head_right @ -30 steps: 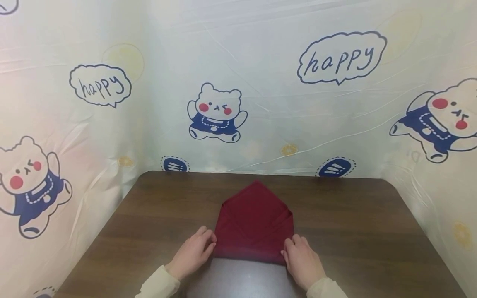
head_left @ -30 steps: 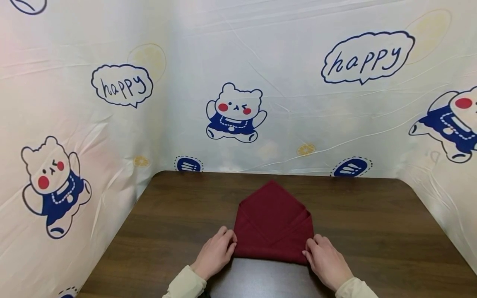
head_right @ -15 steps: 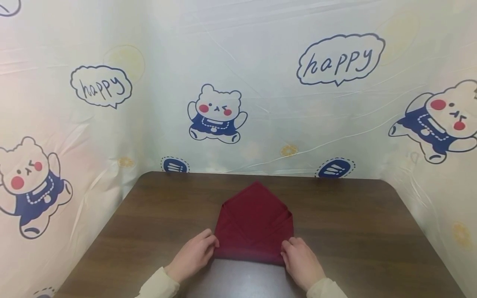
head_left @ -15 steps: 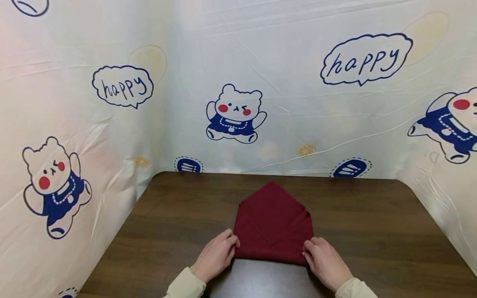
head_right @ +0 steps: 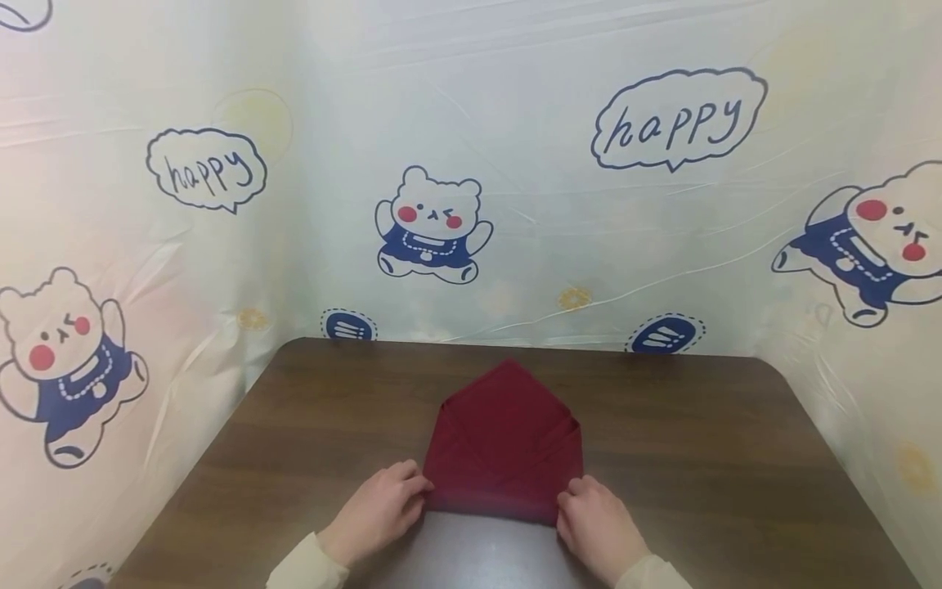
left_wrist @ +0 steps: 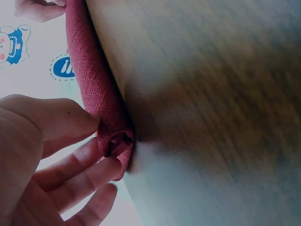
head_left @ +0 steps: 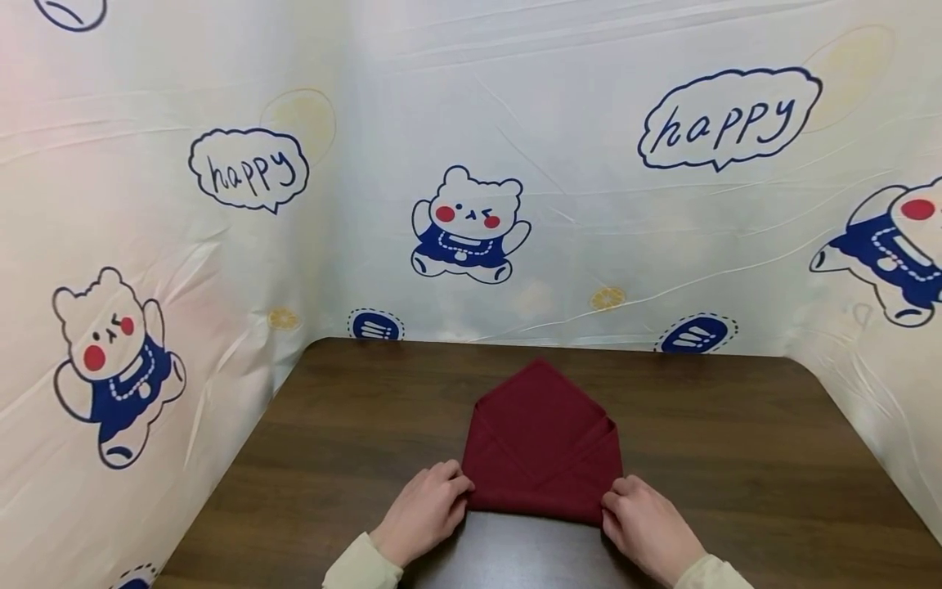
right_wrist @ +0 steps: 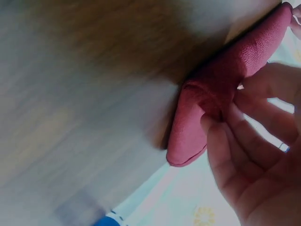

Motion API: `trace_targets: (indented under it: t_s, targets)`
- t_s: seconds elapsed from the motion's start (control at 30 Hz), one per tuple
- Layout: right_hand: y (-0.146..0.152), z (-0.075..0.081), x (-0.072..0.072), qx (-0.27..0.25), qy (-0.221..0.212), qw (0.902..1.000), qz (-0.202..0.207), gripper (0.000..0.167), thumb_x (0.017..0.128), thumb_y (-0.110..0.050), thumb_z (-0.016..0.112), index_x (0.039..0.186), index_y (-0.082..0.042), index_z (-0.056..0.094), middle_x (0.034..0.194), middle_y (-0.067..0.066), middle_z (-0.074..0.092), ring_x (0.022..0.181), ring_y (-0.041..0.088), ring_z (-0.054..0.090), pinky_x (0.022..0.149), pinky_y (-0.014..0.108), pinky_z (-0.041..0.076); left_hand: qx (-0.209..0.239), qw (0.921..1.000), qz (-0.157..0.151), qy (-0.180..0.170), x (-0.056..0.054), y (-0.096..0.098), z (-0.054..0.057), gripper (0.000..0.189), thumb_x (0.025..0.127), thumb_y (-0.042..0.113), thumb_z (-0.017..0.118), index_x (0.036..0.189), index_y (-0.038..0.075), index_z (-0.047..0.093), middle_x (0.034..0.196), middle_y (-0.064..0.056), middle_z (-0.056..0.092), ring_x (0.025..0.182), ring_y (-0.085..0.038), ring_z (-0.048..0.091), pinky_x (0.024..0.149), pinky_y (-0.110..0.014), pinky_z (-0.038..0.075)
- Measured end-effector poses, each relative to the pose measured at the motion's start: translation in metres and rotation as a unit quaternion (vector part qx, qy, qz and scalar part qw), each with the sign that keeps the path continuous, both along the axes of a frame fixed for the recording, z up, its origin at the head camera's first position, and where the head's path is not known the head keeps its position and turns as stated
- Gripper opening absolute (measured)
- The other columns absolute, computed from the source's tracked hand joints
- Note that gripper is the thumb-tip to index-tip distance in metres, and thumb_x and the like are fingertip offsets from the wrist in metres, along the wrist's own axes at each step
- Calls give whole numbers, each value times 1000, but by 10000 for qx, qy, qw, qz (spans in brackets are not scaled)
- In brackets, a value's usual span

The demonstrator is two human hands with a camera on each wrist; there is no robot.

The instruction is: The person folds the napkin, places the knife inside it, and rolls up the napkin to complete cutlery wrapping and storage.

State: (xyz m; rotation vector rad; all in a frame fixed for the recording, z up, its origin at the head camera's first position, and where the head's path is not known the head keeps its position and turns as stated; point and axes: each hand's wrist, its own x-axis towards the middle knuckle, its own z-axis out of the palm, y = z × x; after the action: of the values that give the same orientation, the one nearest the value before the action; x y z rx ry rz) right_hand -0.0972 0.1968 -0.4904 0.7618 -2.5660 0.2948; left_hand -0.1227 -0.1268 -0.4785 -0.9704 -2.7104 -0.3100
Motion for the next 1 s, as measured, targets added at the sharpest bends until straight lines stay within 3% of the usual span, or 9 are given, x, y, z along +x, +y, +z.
trace_targets:
  t_s: [0.1,0.3,0.53,1.0]
  targets:
    - [5,-1,2,41,-174,9994,287,16,64,-13,80,72,-16,66,72,-11,50,68,8,48,59,23,45,-31,10000,-2,-87,1,0,1,8,81,15,74,88,17,71,79,8,54,71,-9,53,60,-23,40]
    - [17,-2,2,-40,-660,9958,635,32,62,-12,87,89,-14,68,87,-10,56,78,8,54,66,24,50,-292,9995,-71,17,2,-1,1,17,77,16,79,91,16,70,81,6,55,73,-10,55,60,-24,40]
    - [21,-9,-2,-375,-390,9950,839,38,59,-8,87,89,-17,64,87,-11,56,78,7,53,64,22,48,-348,9993,-95,47,1,-1,-1,21,75,17,80,93,15,70,84,6,57,77,-11,58,61,-24,41]
    - [18,-14,-6,-424,1,9964,741,35,57,-10,85,86,-17,65,85,-13,56,77,5,51,68,19,44,-116,9999,-92,77,-6,-5,-11,30,69,16,85,93,17,66,89,7,60,81,-11,59,64,-26,44]
